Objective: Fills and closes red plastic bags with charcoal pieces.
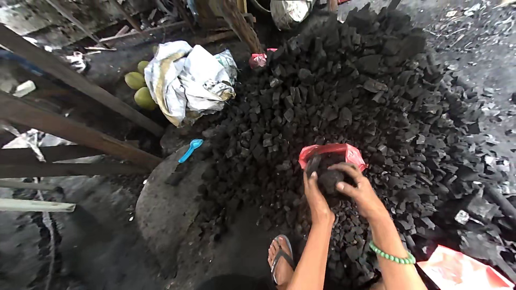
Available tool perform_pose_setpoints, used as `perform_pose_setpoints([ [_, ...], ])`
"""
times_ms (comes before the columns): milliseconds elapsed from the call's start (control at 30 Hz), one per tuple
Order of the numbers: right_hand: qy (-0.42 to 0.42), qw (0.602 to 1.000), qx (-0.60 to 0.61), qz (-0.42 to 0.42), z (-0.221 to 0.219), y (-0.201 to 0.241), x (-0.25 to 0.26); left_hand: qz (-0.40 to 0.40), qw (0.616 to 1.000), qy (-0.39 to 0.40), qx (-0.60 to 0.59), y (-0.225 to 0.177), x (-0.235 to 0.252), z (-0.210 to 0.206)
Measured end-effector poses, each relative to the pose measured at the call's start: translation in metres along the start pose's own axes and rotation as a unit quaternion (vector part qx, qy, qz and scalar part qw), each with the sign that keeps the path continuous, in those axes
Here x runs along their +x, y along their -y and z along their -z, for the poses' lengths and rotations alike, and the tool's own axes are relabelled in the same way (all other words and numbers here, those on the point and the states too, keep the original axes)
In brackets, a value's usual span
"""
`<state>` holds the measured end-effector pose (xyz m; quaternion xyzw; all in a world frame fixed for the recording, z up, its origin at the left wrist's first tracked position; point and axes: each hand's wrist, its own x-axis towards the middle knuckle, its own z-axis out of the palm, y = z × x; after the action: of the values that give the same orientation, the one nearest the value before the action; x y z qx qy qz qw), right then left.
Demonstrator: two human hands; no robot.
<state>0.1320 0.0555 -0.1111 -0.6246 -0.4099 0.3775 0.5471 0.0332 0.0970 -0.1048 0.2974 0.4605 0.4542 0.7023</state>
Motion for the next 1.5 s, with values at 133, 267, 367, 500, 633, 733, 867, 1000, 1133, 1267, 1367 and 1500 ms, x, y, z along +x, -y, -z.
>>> perform_pose_setpoints([
  [133,0.005,0.995,0.008,-0.100,0.020,-0.006,0.045,0.162,0.986,0.034,0.036,-0.010,0.051,-0.023],
  [267,0.048,0.960,-0.007,-0.277,0.023,-0.037,0.068,0.292,0.950,-0.015,0.112,0.018,0.081,-0.019],
  [367,0.019,0.951,-0.004,-0.308,0.026,-0.041,0.074,0.289,0.952,-0.020,0.099,0.017,0.084,-0.021],
  [500,0.019,0.953,-0.050,-0.297,0.039,-0.046,0.081,0.270,0.956,0.001,0.116,-0.002,0.089,-0.019],
  [633,0.083,0.942,-0.229,-0.232,0.051,-0.068,0.091,0.221,0.923,0.085,0.304,-0.007,0.091,-0.007],
  [733,0.111,0.916,-0.314,-0.223,0.052,-0.058,0.089,0.103,0.785,0.154,0.592,-0.020,0.088,-0.001],
  [867,0.118,0.879,-0.399,-0.233,0.060,-0.039,0.090,-0.002,0.593,0.152,0.791,-0.039,0.073,-0.004],
  [1000,0.095,0.926,-0.304,-0.201,0.079,-0.020,0.078,-0.091,0.538,0.219,0.809,-0.050,0.060,0.004],
  [1133,-0.005,0.981,-0.062,-0.182,0.106,-0.020,0.041,-0.269,0.508,0.322,0.752,-0.038,0.060,0.032],
  [1267,-0.004,0.932,-0.282,-0.226,0.129,-0.053,0.022,-0.286,0.548,0.229,0.752,-0.041,0.053,0.024],
  [1367,-0.064,0.913,-0.376,-0.148,0.098,-0.042,0.018,-0.131,0.610,0.170,0.763,-0.055,0.055,0.010],
  [1500,0.043,0.864,-0.494,0.080,0.049,-0.023,0.029,-0.061,0.641,0.219,0.733,-0.061,0.073,0.013],
])
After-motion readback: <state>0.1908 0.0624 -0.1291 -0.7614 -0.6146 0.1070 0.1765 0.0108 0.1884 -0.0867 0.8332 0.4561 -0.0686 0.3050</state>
